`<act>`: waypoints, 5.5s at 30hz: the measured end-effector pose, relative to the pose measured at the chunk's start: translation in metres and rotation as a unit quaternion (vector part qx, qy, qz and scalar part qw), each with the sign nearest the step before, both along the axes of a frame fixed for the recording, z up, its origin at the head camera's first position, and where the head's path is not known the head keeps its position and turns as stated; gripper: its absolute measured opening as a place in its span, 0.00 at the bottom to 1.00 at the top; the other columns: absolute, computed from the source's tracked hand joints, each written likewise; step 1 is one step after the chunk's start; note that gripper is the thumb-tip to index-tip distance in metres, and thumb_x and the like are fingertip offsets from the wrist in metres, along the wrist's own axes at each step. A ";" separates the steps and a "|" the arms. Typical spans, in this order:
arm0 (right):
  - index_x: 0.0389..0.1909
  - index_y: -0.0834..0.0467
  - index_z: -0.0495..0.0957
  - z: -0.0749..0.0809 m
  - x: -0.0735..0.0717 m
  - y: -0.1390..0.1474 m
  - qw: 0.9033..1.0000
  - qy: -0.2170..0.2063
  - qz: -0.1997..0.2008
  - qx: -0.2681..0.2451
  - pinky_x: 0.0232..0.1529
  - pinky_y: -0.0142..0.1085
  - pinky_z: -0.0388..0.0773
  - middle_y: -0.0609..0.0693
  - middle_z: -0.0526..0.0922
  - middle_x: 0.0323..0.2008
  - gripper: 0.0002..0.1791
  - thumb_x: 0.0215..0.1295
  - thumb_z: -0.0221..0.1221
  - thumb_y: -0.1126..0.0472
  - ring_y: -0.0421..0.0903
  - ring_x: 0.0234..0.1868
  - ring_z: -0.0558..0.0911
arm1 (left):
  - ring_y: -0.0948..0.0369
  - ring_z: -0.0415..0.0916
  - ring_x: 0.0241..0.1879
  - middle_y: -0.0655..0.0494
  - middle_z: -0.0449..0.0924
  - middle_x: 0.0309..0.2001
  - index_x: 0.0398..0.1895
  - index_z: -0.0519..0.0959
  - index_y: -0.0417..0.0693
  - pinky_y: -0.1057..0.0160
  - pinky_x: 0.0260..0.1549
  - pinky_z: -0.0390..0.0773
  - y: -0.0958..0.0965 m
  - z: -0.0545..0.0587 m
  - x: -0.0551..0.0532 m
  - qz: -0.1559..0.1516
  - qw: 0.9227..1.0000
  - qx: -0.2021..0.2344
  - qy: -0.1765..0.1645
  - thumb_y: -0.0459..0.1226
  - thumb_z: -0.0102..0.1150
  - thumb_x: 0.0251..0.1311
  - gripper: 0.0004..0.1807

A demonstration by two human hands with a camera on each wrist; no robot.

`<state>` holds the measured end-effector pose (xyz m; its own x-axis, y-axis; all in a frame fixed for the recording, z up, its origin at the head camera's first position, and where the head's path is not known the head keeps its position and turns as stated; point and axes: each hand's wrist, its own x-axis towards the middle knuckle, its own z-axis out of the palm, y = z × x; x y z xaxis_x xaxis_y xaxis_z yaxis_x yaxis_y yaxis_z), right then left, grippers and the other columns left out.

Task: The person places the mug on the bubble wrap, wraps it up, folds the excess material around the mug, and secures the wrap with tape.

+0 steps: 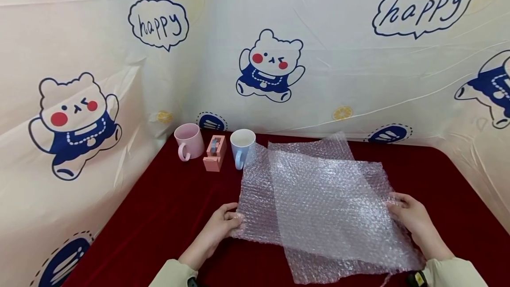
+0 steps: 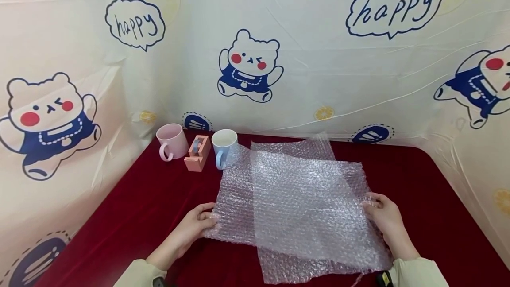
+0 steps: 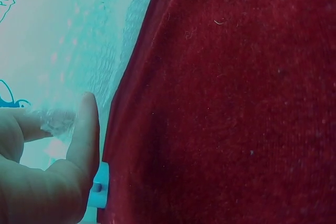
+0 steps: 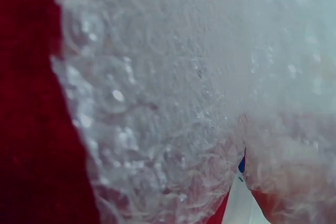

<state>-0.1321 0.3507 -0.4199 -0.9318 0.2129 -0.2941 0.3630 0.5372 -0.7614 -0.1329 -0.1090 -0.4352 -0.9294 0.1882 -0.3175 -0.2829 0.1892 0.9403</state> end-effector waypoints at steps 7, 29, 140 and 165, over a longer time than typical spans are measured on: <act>0.67 0.76 0.53 -0.003 0.001 -0.001 1.000 0.011 -0.019 -0.002 0.32 0.25 0.75 0.76 0.67 0.57 0.31 0.72 0.48 0.60 0.25 0.32 0.72 | 0.65 0.77 0.34 0.48 0.77 0.40 0.66 0.56 0.27 0.66 0.34 0.78 -0.003 0.001 0.001 -0.032 0.999 0.004 -0.018 0.31 0.55 0.61 0.32; 0.66 0.75 0.55 -0.005 0.001 0.001 1.000 0.014 -0.016 -0.006 0.33 0.25 0.76 0.73 0.73 0.53 0.31 0.72 0.50 0.59 0.23 0.31 0.73 | 0.42 0.68 0.61 0.33 0.67 0.62 0.67 0.62 0.33 0.50 0.60 0.72 -0.008 0.023 -0.090 0.101 0.993 -0.047 0.036 0.36 0.37 0.74 0.22; 0.65 0.74 0.57 -0.010 0.003 -0.006 0.999 0.013 -0.033 -0.008 0.33 0.27 0.76 0.60 0.79 0.44 0.29 0.71 0.49 0.59 0.29 0.32 0.75 | 0.55 0.81 0.43 0.35 0.82 0.42 0.44 0.80 0.28 0.57 0.43 0.83 0.120 0.012 -0.040 -0.109 0.989 0.043 0.088 0.35 0.51 0.67 0.15; 0.67 0.73 0.55 -0.010 0.000 -0.004 1.000 0.004 -0.011 -0.002 0.35 0.29 0.77 0.61 0.78 0.44 0.28 0.72 0.46 0.62 0.31 0.34 0.75 | 0.51 0.80 0.48 0.40 0.82 0.44 0.46 0.80 0.32 0.59 0.43 0.83 0.121 0.002 -0.047 -0.109 0.992 0.026 0.050 0.36 0.50 0.69 0.15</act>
<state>-0.1322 0.3469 -0.4303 -0.9294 0.2317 -0.2872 0.3680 0.5254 -0.7671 -0.1801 0.0118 -0.4332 -0.8913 0.4017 -0.2104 -0.1452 0.1866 0.9716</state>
